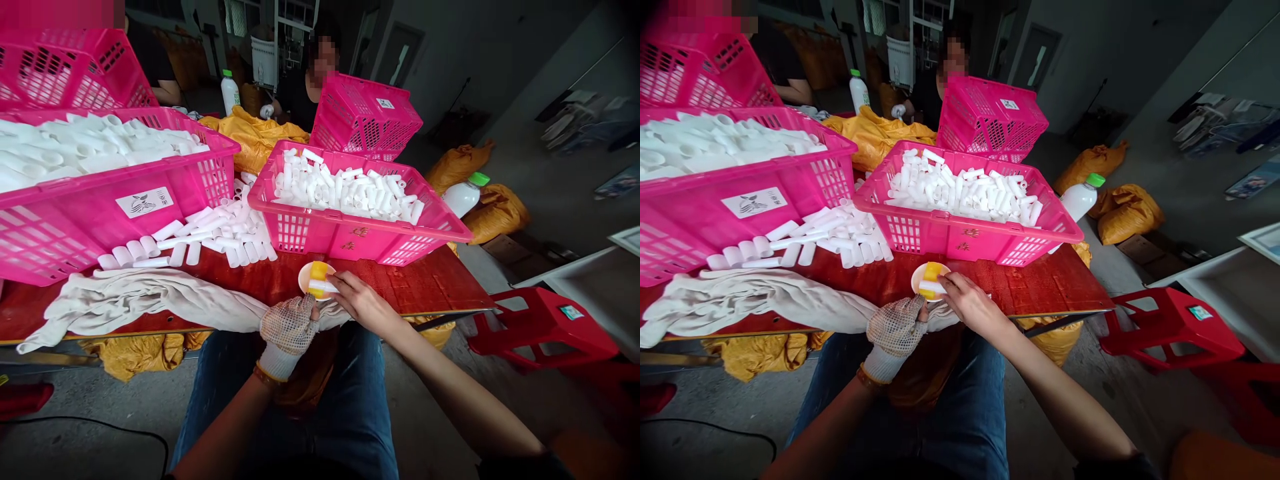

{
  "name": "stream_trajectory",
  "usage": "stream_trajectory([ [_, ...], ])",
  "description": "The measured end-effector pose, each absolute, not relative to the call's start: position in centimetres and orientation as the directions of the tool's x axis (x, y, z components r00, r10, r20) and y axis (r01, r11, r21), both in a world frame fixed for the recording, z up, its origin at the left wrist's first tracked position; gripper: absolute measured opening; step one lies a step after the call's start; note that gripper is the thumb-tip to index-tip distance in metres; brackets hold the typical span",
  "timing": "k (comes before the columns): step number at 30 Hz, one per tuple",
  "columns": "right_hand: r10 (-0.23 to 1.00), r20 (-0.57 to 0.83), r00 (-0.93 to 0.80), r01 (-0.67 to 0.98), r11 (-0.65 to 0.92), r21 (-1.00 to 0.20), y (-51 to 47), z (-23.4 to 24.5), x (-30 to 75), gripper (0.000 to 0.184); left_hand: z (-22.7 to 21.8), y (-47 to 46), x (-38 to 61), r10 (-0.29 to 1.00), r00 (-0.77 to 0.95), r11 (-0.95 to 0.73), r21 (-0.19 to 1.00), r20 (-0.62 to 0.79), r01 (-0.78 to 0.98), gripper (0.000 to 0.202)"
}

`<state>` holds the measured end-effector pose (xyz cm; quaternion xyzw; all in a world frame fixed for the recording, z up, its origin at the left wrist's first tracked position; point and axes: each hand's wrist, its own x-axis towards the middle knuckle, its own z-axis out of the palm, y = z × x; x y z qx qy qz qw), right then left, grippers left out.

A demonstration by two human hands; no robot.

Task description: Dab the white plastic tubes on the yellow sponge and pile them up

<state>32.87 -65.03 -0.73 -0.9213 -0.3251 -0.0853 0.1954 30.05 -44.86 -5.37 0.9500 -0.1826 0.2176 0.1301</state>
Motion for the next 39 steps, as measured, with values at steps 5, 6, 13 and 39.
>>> stream_trajectory([
  [5,0.544,0.296,0.785,0.619,-0.708,-0.34,-64.8,-0.8,32.7,0.035,-5.8,-44.8,30.3,-0.282,0.858,-0.897,0.199,0.429,-0.394,0.024],
  [6,0.558,0.274,0.784,0.621,-0.71,-0.332,-64.8,-0.7,32.7,0.035,-5.9,-44.8,30.3,-0.284,0.867,-0.896,0.207,0.41,-0.392,0.024],
  [13,0.495,0.234,0.837,0.546,-0.779,-0.308,-64.3,-0.5,32.3,0.038,-6.3,-44.9,30.5,-0.262,0.903,-0.9,0.253,0.34,-0.356,0.03],
  [39,0.485,0.3,0.821,0.567,-0.757,-0.325,-64.6,-2.5,31.6,0.034,-5.1,-46.0,28.7,-0.181,0.957,-0.919,0.307,0.228,-0.247,0.016],
])
